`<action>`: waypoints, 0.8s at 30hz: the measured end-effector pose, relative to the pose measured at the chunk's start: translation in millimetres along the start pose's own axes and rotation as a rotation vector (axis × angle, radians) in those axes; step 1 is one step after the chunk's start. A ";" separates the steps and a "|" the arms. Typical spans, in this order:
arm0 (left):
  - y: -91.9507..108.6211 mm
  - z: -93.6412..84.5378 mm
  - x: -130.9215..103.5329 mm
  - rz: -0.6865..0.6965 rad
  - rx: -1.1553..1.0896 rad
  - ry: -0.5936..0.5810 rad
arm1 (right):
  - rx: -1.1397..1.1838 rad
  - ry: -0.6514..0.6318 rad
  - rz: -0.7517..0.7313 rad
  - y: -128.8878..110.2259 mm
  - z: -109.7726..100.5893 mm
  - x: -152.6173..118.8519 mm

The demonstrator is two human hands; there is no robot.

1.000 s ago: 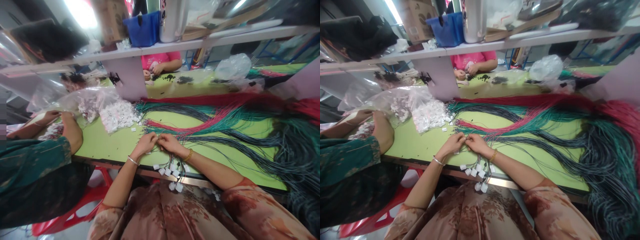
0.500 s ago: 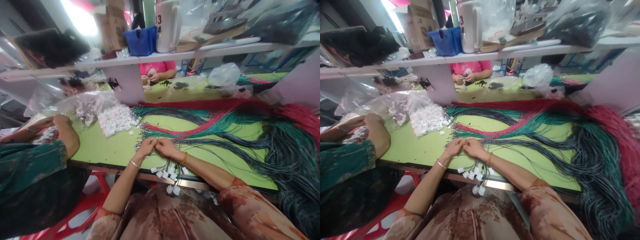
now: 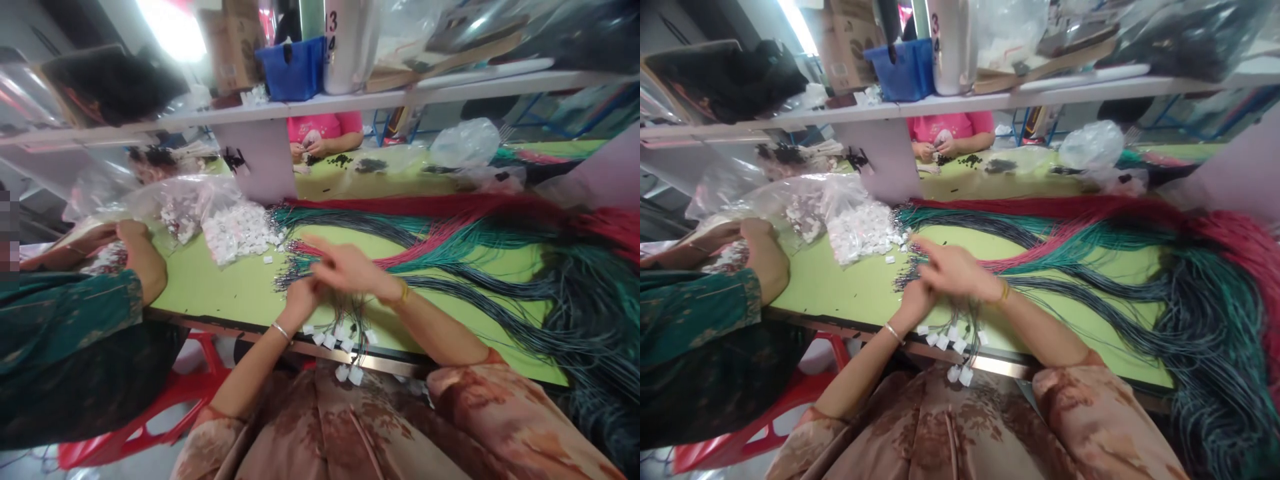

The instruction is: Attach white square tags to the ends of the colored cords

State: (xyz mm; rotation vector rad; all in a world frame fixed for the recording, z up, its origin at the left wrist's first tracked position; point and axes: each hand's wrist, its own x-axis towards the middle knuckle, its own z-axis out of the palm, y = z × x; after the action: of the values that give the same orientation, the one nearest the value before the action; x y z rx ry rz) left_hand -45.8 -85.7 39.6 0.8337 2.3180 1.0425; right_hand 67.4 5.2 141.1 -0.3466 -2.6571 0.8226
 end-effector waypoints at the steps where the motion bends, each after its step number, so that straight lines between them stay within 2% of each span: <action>1: -1.8 1.0 -6.8 0.071 0.069 -0.017 | -0.137 0.097 0.123 24.2 -5.7 12.7; 2: -4.4 2.7 -13.9 0.217 0.194 -0.055 | -0.274 0.172 0.247 50.4 -9.4 23.8; 3: -7.2 4.9 -21.1 0.393 0.353 -0.096 | -0.394 0.195 0.355 76.4 -10.8 32.7; 5: -12.0 10.3 -34.5 0.653 0.625 -0.129 | -0.548 0.124 0.480 121.4 -7.5 42.6; 7: -14.2 15.4 -45.0 0.791 0.756 -0.128 | -0.607 0.015 0.560 149.5 0.2 44.2; 8: -14.4 17.3 -48.9 0.840 0.785 -0.126 | -0.617 0.001 0.584 155.7 4.5 43.6; 11: -13.3 19.8 -55.9 0.938 0.807 -0.130 | -0.570 0.071 0.510 146.1 18.2 43.6; 13: -13.5 19.4 -58.4 0.988 0.796 -0.132 | -0.447 0.067 0.317 124.8 30.5 46.5; 15: -15.3 17.3 -59.6 1.018 0.772 -0.106 | -0.264 -0.078 0.076 102.4 47.2 49.2; 16: -16.9 15.2 -59.1 1.022 0.754 -0.079 | -0.201 -0.155 0.005 93.4 56.6 49.6; 18: -21.0 7.5 -53.8 1.014 0.700 -0.004 | -0.189 -0.220 0.004 82.2 74.7 47.6; 21: -29.4 -14.7 -27.4 0.908 0.564 0.151 | -0.203 -0.207 0.066 80.9 92.1 40.8; 24: -42.0 -44.2 19.9 0.634 0.451 0.342 | -0.213 -0.188 0.066 85.5 96.7 35.1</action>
State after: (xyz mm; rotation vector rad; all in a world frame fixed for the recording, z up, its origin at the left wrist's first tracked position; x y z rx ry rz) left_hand -101.5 -116.3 30.4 1.7723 2.6973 0.9557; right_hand 9.2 37.0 24.9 -0.4306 -2.9334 0.6182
